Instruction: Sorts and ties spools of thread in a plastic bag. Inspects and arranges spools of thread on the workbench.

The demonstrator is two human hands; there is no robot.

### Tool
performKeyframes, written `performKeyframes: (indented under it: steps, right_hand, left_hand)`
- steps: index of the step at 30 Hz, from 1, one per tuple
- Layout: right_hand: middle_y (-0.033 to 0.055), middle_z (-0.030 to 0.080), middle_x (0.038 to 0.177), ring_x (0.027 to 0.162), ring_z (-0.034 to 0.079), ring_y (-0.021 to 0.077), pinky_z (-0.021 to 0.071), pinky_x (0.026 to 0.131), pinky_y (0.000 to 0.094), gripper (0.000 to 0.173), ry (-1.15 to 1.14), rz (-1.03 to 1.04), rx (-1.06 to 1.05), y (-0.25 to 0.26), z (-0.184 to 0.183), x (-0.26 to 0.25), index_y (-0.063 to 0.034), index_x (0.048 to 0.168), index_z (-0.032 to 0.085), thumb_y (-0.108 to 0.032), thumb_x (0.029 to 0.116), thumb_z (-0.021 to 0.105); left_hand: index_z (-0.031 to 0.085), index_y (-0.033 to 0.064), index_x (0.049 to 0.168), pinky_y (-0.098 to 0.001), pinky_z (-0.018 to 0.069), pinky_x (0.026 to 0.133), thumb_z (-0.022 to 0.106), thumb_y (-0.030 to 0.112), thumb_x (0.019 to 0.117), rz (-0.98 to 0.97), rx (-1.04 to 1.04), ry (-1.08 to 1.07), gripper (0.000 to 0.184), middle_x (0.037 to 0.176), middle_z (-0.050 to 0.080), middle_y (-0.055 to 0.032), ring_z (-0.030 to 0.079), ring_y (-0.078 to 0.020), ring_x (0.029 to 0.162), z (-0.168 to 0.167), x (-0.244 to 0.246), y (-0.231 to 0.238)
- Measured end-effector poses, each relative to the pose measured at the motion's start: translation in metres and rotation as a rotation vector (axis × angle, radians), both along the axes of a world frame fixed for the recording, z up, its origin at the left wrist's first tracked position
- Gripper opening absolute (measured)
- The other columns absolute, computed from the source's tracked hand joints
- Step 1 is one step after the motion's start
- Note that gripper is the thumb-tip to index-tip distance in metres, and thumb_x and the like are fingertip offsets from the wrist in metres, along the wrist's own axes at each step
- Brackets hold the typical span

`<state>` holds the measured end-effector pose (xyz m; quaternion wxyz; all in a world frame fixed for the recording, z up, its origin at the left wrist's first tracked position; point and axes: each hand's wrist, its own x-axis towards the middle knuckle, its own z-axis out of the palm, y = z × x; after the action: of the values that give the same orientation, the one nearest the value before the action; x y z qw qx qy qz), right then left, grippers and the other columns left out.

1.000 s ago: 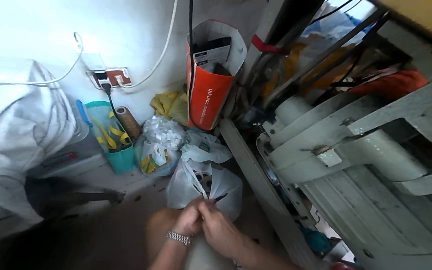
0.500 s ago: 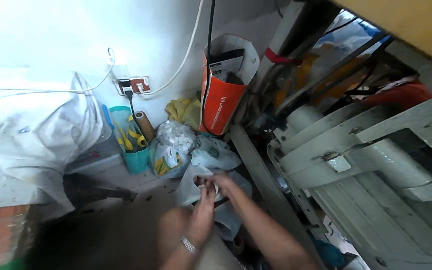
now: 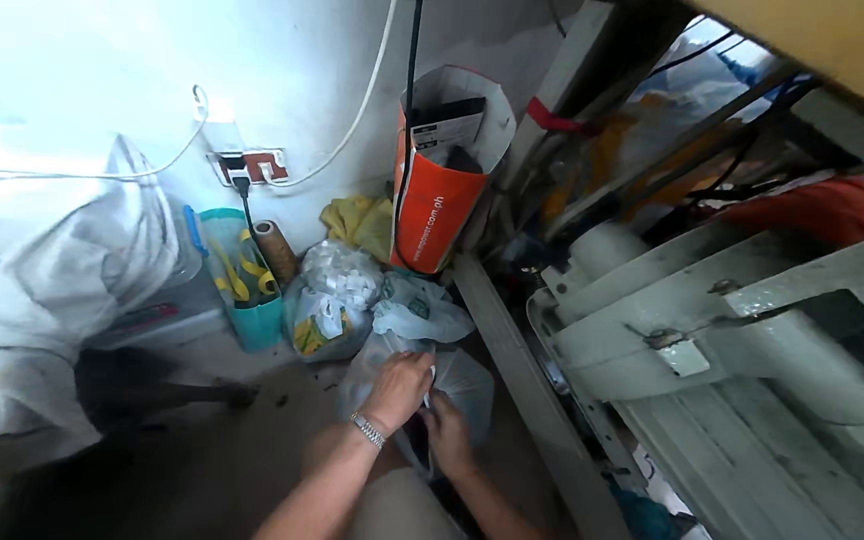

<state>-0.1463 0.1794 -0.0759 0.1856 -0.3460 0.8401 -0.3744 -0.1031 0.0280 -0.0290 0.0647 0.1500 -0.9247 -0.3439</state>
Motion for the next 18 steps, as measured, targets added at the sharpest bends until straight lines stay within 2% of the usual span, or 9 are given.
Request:
performKeyframes:
  steps: [3,5,6,8,9,12,14,16,18]
  right_hand:
    - [0.0176,0.074,0.103,0.097,0.072,0.0269,0.0569,0.093,0.0443,0.028,-0.121,-0.137,0.043,-0.004,0.001,-0.008,0.0043,0.117,0.072,-0.014,0.1049,0.054]
    - [0.0133,0.072,0.090,0.084,0.070,0.0220,0.0572,0.084,0.0418,0.030,-0.230,-0.192,0.077,-0.009,0.007,-0.018,0.0039,0.112,0.071,-0.014,0.1069,0.048]
    - [0.0122,0.071,0.086,0.080,0.069,0.0206,0.0573,0.081,0.0407,0.030,-0.264,-0.208,0.099,-0.013,0.011,-0.023,0.0039,0.111,0.069,-0.015,0.1076,0.046]
    - [0.0136,0.068,0.084,0.074,0.067,0.0210,0.0570,0.076,0.0399,0.030,-0.324,-0.239,0.161,-0.023,0.019,-0.032,0.0056,0.110,0.067,-0.019,0.1087,0.049]
    - [0.0156,0.068,0.087,0.075,0.067,0.0224,0.0568,0.077,0.0402,0.030,-0.355,-0.255,0.214,-0.030,0.024,-0.035,0.0063,0.114,0.065,-0.020,0.1083,0.052]
    - [0.0180,0.069,0.098,0.079,0.071,0.0247,0.0595,0.078,0.0409,0.030,-0.407,-0.269,0.391,-0.050,0.030,-0.046,0.0035,0.127,0.057,-0.015,0.1042,0.059]
    - [0.0187,0.070,0.101,0.085,0.071,0.0258,0.0582,0.083,0.0422,0.026,-0.372,-0.144,0.492,-0.054,0.029,-0.052,0.0042,0.121,0.063,-0.015,0.1045,0.058]
    - [0.0224,0.070,0.112,0.106,0.068,0.0320,0.0513,0.099,0.0490,0.034,-0.368,0.066,0.602,-0.055,0.031,-0.058,0.0047,0.116,0.069,-0.022,0.1083,0.051]
    - [0.0257,0.067,0.113,0.107,0.064,0.0353,0.0482,0.099,0.0530,0.049,-0.450,0.181,0.600,-0.050,0.030,-0.064,0.0061,0.114,0.069,-0.035,0.1112,0.043]
  left_hand:
    - [0.063,0.0060,0.132,-0.0548,0.0519,0.097,0.049,0.018,0.1062,0.036,0.315,-0.151,0.032,0.115,0.070,-0.0188,0.067,-0.0344,0.108,-0.012,-0.009,-0.008]
    - [0.046,0.0117,0.150,-0.0603,0.0465,0.104,0.058,0.026,0.1023,-0.017,0.456,-0.337,0.052,0.132,0.062,-0.0227,0.061,-0.0391,0.122,-0.022,-0.007,-0.018]
    - [0.043,0.0130,0.153,-0.0608,0.0415,0.109,0.065,0.027,0.0985,-0.049,0.460,-0.423,0.061,0.138,0.058,-0.0225,0.054,-0.0398,0.130,-0.023,-0.004,-0.021]
    - [0.052,0.0120,0.147,-0.0585,0.0323,0.116,0.076,0.027,0.0912,-0.098,0.321,-0.501,0.062,0.141,0.059,-0.0153,0.047,-0.0356,0.138,-0.023,0.001,-0.017]
    - [0.057,0.0114,0.142,-0.0583,0.0314,0.116,0.077,0.028,0.0895,-0.107,0.208,-0.509,0.059,0.139,0.061,-0.0131,0.046,-0.0352,0.138,-0.024,0.002,-0.013]
    - [0.065,0.0088,0.133,-0.0599,0.0325,0.113,0.066,0.021,0.0962,-0.127,-0.069,-0.498,0.039,0.133,0.064,-0.0139,0.047,-0.0372,0.136,-0.028,0.001,-0.002]
    - [0.064,0.0083,0.133,-0.0590,0.0363,0.110,0.062,0.015,0.0984,-0.137,-0.141,-0.445,0.035,0.135,0.062,-0.0150,0.048,-0.0382,0.135,-0.031,0.002,-0.001]
    - [0.062,0.0075,0.134,-0.0553,0.0435,0.107,0.059,0.010,0.1000,-0.119,-0.121,-0.383,0.035,0.137,0.060,-0.0165,0.050,-0.0387,0.134,-0.035,0.008,-0.004]
    - [0.064,0.0049,0.130,-0.0516,0.0478,0.105,0.055,0.003,0.1006,-0.120,-0.095,-0.305,0.031,0.132,0.063,-0.0173,0.054,-0.0380,0.130,-0.042,0.013,-0.006]
